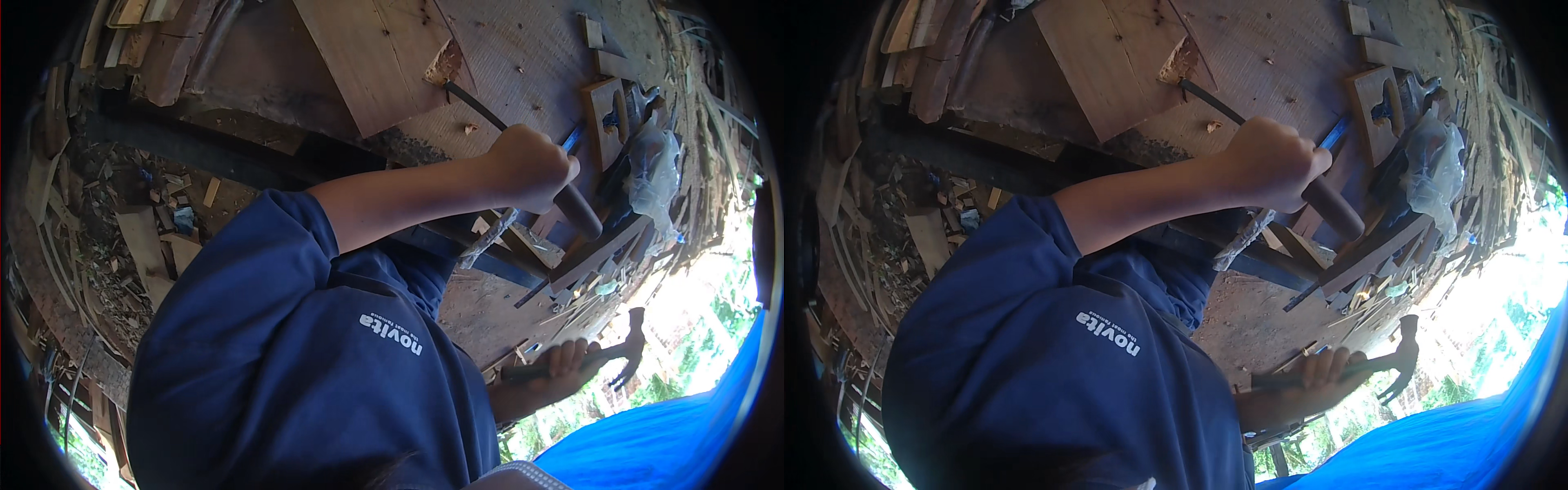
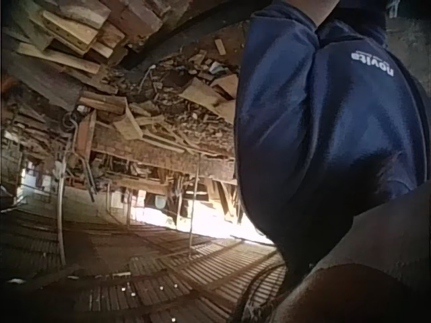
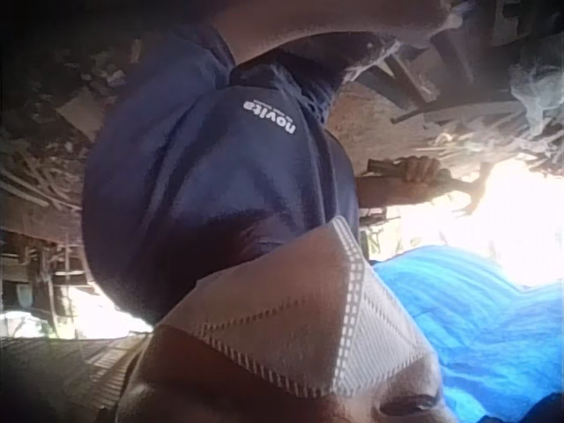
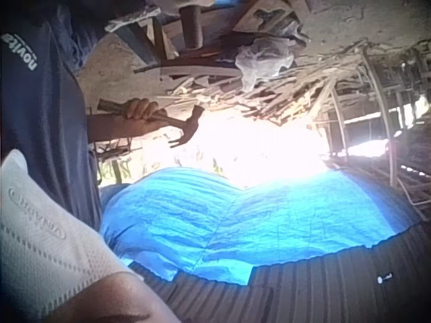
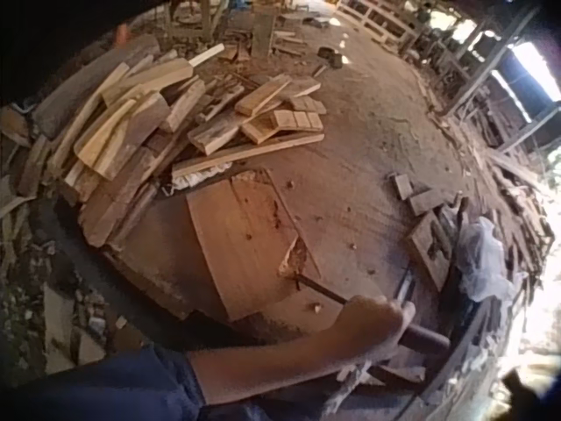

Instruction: Chiseling and carving a piece of wood at a woodworking station using a hammer and chisel.

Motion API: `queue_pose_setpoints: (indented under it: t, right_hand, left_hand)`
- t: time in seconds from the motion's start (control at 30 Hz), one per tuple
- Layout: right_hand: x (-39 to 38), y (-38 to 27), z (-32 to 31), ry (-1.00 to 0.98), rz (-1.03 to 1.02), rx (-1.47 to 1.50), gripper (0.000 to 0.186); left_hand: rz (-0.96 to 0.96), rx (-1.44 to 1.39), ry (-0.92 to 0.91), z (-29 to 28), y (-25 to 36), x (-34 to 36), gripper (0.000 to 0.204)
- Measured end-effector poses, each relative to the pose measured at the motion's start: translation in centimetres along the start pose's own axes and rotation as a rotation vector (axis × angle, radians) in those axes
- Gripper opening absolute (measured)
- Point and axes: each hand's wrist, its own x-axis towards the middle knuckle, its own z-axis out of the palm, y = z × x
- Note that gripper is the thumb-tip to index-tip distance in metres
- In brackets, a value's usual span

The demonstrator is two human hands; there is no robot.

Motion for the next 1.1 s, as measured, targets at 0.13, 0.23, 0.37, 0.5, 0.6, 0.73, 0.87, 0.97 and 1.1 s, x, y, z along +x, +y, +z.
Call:
queue_pose_setpoints:
  t: [0.13,0.23,0.37,0.5,0.6,0.73,0.87,0.97,1.1]
  right_hand:
    - [-1.2,3.4,4.1,0.259,0.3,-0.466,0.031]
    - [-2.2,2.1,2.4,0.071,0.465,-0.322,0.034]
    - [-1.3,-2.1,-0.5,0.0,0.217,0.058,0.043]
    - [0.1,2.2,-0.1,-0.064,0.236,0.283,0.042]
    - [-1.1,3.4,2.4,-0.12,0.559,0.118,0.041]
    - [-1.2,0.5,1.3,-0.123,0.478,0.092,0.043]
    - [0.1,-2.6,-0.4,-0.254,0.334,0.158,0.044]
    - [1.4,1.3,1.0,-0.148,0.371,0.162,0.037]
    - [1.2,2.4,4.2,-0.096,0.512,-0.336,0.031]
  left_hand:
    - [0.06,0.007,0.014,1.1,-0.1,0.0,0.022]
    - [0.064,0.03,0.049,0.8,-0.3,0.4,0.023]
    - [0.061,0.039,0.028,0.5,-0.4,-0.1,0.023]
    - [0.065,0.042,0.019,0.8,-0.4,0.3,0.023]
    - [0.086,0.046,0.03,0.3,-1.0,0.3,0.024]
    - [0.044,0.044,0.039,-0.1,-0.8,0.2,0.026]
    - [0.04,0.063,0.006,-0.2,-1.0,0.0,0.027]
    - [0.079,0.051,0.026,0.5,-0.7,0.5,0.027]
    - [0.092,0.066,0.067,0.2,-2.2,0.3,0.027]
